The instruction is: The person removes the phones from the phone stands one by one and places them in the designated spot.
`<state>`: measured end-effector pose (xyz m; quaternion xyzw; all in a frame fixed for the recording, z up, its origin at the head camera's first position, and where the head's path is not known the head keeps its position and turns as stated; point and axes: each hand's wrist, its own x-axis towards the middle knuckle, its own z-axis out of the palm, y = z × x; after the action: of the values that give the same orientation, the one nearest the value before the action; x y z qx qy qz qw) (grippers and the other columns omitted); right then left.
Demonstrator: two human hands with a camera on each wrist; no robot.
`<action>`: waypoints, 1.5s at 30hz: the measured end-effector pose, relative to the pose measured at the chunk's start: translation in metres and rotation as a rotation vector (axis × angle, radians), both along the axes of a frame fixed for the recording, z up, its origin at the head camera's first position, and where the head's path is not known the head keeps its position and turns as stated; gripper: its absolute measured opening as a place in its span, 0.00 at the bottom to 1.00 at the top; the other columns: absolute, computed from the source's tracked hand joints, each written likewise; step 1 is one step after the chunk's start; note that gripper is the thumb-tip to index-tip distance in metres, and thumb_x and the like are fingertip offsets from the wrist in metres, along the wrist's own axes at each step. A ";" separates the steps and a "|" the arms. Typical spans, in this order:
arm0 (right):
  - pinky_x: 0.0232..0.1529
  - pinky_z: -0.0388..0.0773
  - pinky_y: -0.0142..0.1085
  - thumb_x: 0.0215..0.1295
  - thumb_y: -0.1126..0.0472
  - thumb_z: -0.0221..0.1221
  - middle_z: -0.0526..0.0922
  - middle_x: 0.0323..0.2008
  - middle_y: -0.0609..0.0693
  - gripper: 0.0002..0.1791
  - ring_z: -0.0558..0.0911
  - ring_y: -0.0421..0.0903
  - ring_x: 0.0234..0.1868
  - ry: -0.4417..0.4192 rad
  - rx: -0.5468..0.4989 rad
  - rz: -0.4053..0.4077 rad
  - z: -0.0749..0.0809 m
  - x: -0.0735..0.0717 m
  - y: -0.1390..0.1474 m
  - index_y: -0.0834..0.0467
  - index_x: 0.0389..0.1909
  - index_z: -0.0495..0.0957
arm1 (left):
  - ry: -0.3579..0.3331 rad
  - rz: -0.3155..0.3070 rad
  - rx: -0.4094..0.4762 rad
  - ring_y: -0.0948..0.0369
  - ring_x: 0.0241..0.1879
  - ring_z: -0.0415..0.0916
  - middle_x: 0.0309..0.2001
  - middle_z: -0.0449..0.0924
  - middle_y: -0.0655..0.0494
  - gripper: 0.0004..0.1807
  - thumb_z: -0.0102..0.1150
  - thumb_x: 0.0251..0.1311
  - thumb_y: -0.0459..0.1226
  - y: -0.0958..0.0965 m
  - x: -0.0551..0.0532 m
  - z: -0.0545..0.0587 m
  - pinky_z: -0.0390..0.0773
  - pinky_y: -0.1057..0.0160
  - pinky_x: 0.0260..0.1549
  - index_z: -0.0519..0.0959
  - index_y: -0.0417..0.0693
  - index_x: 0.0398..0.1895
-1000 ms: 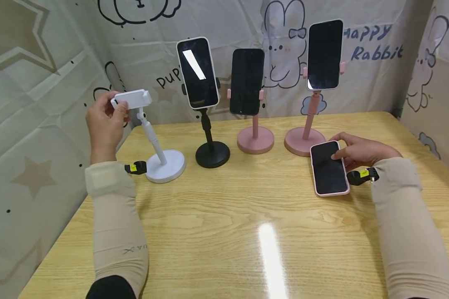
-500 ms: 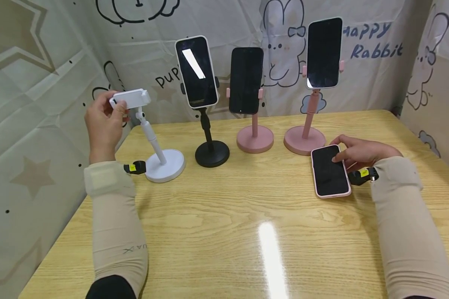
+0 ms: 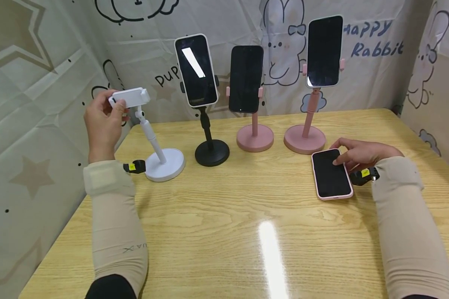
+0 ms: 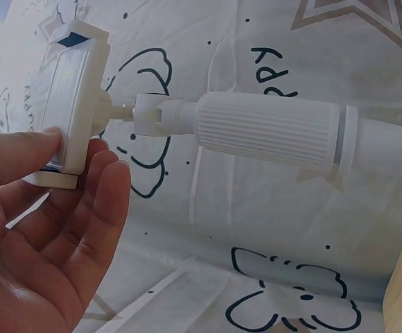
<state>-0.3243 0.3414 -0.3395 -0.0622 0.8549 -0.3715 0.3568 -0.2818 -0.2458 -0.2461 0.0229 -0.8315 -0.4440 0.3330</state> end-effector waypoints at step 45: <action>0.38 0.80 0.49 0.54 0.31 0.61 0.73 0.43 0.68 0.50 0.78 0.57 0.39 0.201 0.356 0.072 0.010 0.008 -0.034 0.69 0.58 0.59 | 0.074 0.031 0.012 0.63 0.40 0.75 0.51 0.78 0.53 0.17 0.53 0.68 0.43 0.000 -0.008 -0.007 0.78 0.70 0.37 0.75 0.54 0.59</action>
<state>-0.3164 0.3071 -0.3292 -0.0655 0.9355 -0.1935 0.2883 -0.2894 -0.2460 -0.2535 0.0215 -0.8155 -0.4443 0.3703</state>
